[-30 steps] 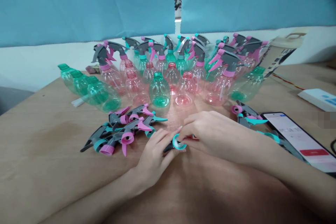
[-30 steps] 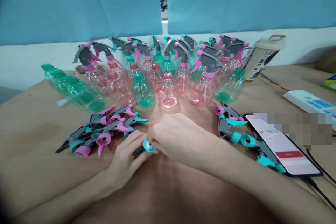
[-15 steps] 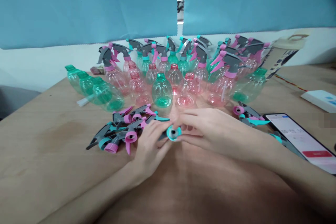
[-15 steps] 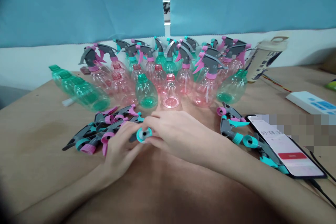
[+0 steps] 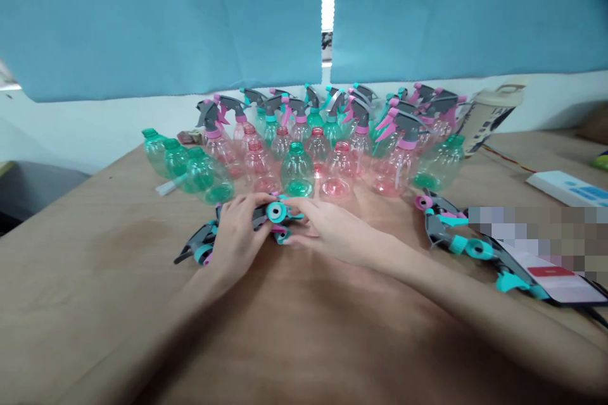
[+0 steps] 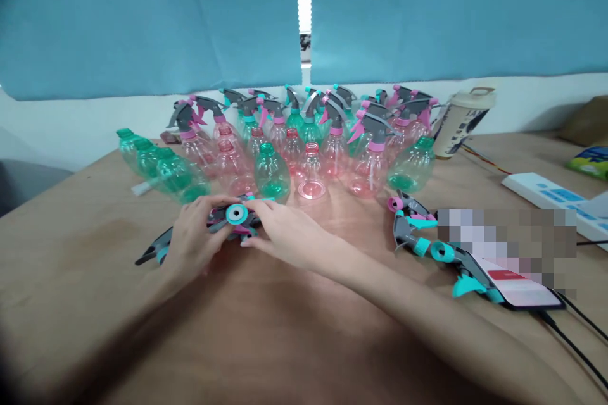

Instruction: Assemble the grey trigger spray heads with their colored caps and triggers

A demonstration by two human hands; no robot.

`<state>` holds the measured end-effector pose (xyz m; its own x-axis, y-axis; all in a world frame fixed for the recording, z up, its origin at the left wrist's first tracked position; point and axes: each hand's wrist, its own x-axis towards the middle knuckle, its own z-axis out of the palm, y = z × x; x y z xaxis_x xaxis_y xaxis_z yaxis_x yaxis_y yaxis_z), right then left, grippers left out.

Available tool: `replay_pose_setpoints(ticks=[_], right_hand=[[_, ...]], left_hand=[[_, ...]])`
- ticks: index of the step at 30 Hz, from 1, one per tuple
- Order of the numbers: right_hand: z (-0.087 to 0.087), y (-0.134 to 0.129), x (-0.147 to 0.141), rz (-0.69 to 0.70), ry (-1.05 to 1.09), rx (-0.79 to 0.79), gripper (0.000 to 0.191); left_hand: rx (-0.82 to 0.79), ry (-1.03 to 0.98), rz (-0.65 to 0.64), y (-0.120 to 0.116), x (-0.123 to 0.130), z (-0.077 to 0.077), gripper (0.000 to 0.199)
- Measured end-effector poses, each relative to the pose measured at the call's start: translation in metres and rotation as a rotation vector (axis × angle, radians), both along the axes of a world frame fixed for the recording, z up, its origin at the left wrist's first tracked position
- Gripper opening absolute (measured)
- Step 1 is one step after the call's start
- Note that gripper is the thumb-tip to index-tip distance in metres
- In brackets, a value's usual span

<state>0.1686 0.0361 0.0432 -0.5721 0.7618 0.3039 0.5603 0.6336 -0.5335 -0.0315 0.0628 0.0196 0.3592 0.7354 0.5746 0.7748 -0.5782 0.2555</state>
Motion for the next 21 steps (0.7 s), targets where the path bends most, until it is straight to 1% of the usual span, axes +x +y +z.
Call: replay_pose_setpoints(ticks=[3,6,8,10,11,13,17,19,21], right_hand=[[-0.007,-0.006,0.007,0.006,-0.131,-0.038,0.047],[-0.019,-0.011,0.019,-0.015,-0.221,-0.049,0.034],[-0.027,-0.012,0.027,-0.039,-0.232,-0.059,0.023],[-0.032,-0.013,0.034,-0.062,-0.24,-0.054,0.02],[-0.032,-0.013,0.037,-0.069,-0.25,-0.049,0.02],[-0.028,-0.012,0.043,-0.085,-0.275,-0.032,0.022],[-0.008,-0.011,0.064,-0.113,-0.318,-0.01,0.023],[0.001,-0.012,0.082,-0.134,-0.335,-0.008,0.021],[0.008,-0.015,0.105,-0.219,-0.369,0.016,0.022]], left_hand=[[-0.072,0.081,0.046,0.004,-0.014,0.001,0.024],[-0.171,0.144,0.071,0.006,-0.026,-0.003,0.034],[-0.242,0.144,0.052,0.007,-0.032,-0.006,0.043],[-0.315,0.125,0.044,0.006,-0.038,-0.006,0.05],[-0.344,0.117,0.027,0.005,-0.04,-0.004,0.052],[-0.399,0.09,-0.037,0.003,-0.043,0.006,0.055],[-0.343,0.197,0.027,0.002,-0.045,0.031,0.049],[-0.351,0.244,0.051,0.002,-0.041,0.038,0.047],[-0.329,0.245,0.035,0.001,-0.035,0.04,0.045]])
